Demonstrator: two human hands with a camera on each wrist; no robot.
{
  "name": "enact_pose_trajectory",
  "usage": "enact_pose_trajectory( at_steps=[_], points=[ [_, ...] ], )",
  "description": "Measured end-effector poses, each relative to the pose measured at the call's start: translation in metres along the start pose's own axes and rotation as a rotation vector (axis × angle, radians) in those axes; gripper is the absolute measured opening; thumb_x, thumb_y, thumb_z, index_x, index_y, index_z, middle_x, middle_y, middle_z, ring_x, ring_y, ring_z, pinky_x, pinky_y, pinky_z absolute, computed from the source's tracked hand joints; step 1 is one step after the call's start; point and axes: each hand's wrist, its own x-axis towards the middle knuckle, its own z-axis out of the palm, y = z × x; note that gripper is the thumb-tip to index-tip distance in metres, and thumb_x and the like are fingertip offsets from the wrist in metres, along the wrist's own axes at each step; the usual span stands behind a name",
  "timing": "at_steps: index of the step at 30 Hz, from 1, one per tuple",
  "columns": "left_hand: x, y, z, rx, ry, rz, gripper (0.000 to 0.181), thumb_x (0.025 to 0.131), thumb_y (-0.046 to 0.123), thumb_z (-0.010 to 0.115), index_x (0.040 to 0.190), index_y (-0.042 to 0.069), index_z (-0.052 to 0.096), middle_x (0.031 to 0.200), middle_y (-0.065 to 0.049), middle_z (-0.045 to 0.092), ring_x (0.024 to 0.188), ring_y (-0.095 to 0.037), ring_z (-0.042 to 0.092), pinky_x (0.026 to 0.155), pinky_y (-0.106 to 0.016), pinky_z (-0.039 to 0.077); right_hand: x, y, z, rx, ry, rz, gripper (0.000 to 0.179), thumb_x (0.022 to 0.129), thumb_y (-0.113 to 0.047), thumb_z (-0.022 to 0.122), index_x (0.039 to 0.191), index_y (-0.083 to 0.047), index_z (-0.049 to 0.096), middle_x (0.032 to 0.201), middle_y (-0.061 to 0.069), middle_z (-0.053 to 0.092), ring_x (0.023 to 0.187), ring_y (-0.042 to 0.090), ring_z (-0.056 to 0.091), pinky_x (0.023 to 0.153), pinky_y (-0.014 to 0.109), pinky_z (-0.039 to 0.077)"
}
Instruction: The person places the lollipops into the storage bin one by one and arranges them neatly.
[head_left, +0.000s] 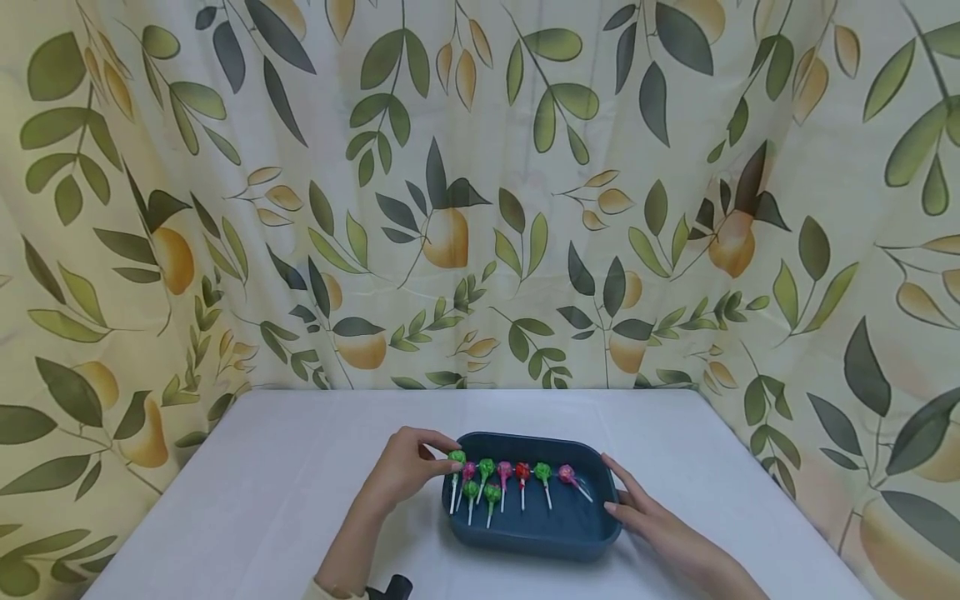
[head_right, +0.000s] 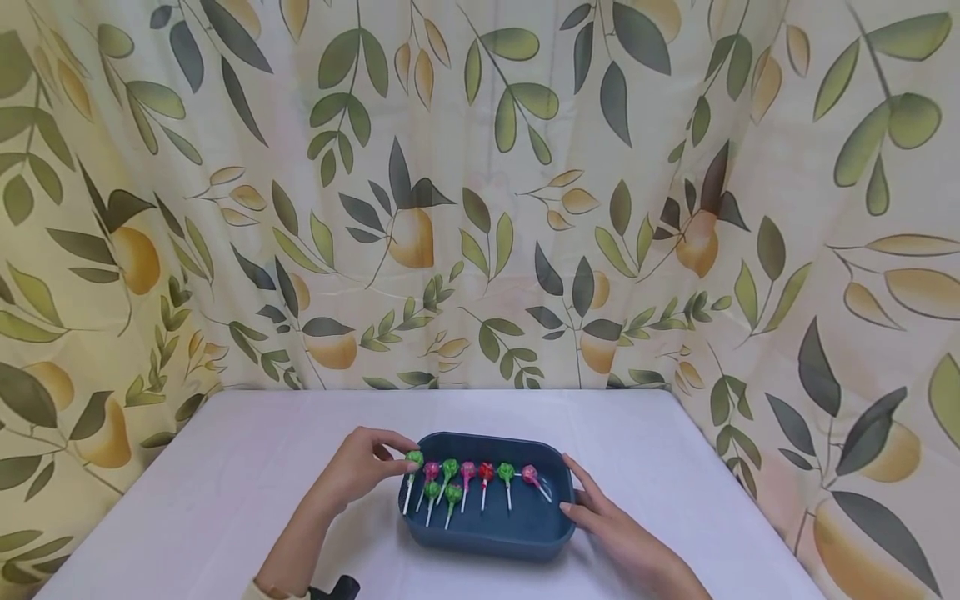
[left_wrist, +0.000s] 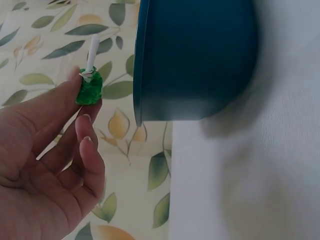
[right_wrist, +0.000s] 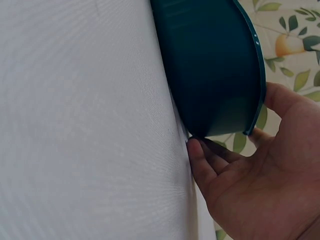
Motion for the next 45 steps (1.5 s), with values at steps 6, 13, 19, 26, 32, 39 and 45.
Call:
enact_pose_trajectory(
  at_steps=[6,13,19,26,32,39,45],
  points=[
    [0.003,0.006,0.01,-0.006,-0.012,0.025,0.019,0.084,0.018,0.088,0.102,0.017,0.083,0.099,0.002,0.071,0.08,-0.021,0.055,0.066,-0.034,0.047,-0.001,0.002,0.0,0.001,0.006,0.01,0.078,0.103,-0.049,0.058,0.166,-0.035,0.013,0.164,0.035,0.012,0.148,0.057,0.013,0.111,0.072,0.024],
    [0.007,0.004,0.021,-0.028,-0.025,0.021,0.019,0.085,0.016,0.088,0.103,0.015,0.083,0.097,0.001,0.069,0.08,-0.021,0.055,0.065,-0.034,0.046,-0.001,0.001,0.0,-0.008,0.007,0.013,0.077,0.103,-0.051,0.058,0.165,-0.039,0.013,0.165,0.034,0.013,0.148,0.056,0.014,0.111,0.073,0.022],
    [0.007,0.005,0.028,-0.045,-0.037,0.031,0.021,0.086,0.014,0.087,0.106,0.011,0.082,0.097,-0.001,0.069,0.084,-0.021,0.055,0.069,-0.034,0.048,-0.002,-0.001,0.001,-0.007,0.003,-0.008,0.076,0.105,-0.047,0.057,0.166,-0.036,0.013,0.165,0.033,0.01,0.149,0.055,0.011,0.112,0.071,0.022],
    [0.008,0.008,0.04,-0.05,-0.042,0.066,0.017,0.086,0.014,0.087,0.102,0.013,0.082,0.094,0.003,0.069,0.084,-0.02,0.056,0.069,-0.033,0.049,0.0,0.0,0.003,-0.007,0.02,0.003,0.077,0.103,-0.048,0.059,0.166,-0.037,0.015,0.165,0.033,0.013,0.149,0.055,0.014,0.112,0.07,0.024],
    [0.013,0.008,0.056,-0.055,-0.054,0.067,0.016,0.085,0.014,0.087,0.101,0.013,0.083,0.094,0.003,0.07,0.081,-0.02,0.055,0.067,-0.032,0.047,-0.001,-0.001,0.002,-0.007,0.025,0.013,0.078,0.103,-0.048,0.059,0.166,-0.037,0.014,0.165,0.033,0.013,0.149,0.055,0.014,0.112,0.07,0.024],
    [0.016,0.009,0.067,-0.06,-0.034,0.08,0.015,0.084,0.011,0.087,0.098,0.013,0.083,0.09,0.005,0.07,0.072,-0.018,0.053,0.061,-0.03,0.043,-0.002,-0.003,0.004,-0.02,0.03,0.02,0.078,0.103,-0.049,0.058,0.166,-0.037,0.013,0.164,0.034,0.014,0.148,0.056,0.016,0.11,0.07,0.026],
    [0.018,0.011,0.071,-0.062,-0.034,0.077,0.014,0.082,0.013,0.089,0.095,0.015,0.083,0.09,0.006,0.07,0.069,-0.017,0.053,0.059,-0.03,0.043,-0.002,-0.003,0.003,-0.025,0.028,0.017,0.076,0.104,-0.048,0.057,0.166,-0.036,0.013,0.165,0.033,0.013,0.149,0.055,0.015,0.111,0.07,0.026]
  ],
)
